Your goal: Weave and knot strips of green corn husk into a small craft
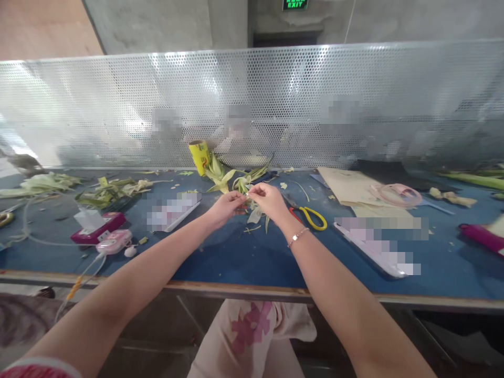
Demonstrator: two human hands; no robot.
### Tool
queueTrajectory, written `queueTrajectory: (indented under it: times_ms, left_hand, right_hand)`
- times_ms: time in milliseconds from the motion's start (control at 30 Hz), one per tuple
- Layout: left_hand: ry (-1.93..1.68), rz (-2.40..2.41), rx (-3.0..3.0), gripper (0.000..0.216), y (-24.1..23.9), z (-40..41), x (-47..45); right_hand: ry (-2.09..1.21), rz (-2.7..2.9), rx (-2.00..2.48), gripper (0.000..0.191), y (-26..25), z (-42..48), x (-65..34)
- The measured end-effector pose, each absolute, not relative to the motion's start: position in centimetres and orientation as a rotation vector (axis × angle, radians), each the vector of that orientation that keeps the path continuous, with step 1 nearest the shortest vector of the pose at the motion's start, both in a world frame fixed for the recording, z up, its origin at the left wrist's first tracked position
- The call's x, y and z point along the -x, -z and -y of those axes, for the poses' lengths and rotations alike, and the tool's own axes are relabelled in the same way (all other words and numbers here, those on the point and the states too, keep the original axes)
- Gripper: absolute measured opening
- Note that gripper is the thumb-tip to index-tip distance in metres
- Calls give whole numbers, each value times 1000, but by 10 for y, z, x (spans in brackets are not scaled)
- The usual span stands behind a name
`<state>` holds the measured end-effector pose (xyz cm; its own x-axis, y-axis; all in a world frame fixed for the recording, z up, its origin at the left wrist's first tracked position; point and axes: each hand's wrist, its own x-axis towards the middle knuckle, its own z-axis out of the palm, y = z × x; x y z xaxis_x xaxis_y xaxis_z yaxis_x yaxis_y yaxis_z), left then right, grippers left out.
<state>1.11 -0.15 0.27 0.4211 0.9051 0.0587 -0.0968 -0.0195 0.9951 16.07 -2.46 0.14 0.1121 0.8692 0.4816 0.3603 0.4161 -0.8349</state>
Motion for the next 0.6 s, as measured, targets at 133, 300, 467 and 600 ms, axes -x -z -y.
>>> queueTrajectory:
  times_ms: [133,300,467,600]
  left_hand:
    - [-985,-794,-1370,22,-1,-2,-11]
    - [-1022,-776,-1368,20,-1,-7,-9]
    - [-1063,-760,-1346,21,-3,-11,-6]
    - [-1088,-733,-1342,24,-4,-13,-4]
  right_hand:
    - [-574,1493,1188,18,-3,27,-163]
    - [-607,1638,1152,23,-4,28,-166]
    - [-522,1792,1058,35,-4,29,-169]
    - [-465,1852,1040,34,-4,31,-172]
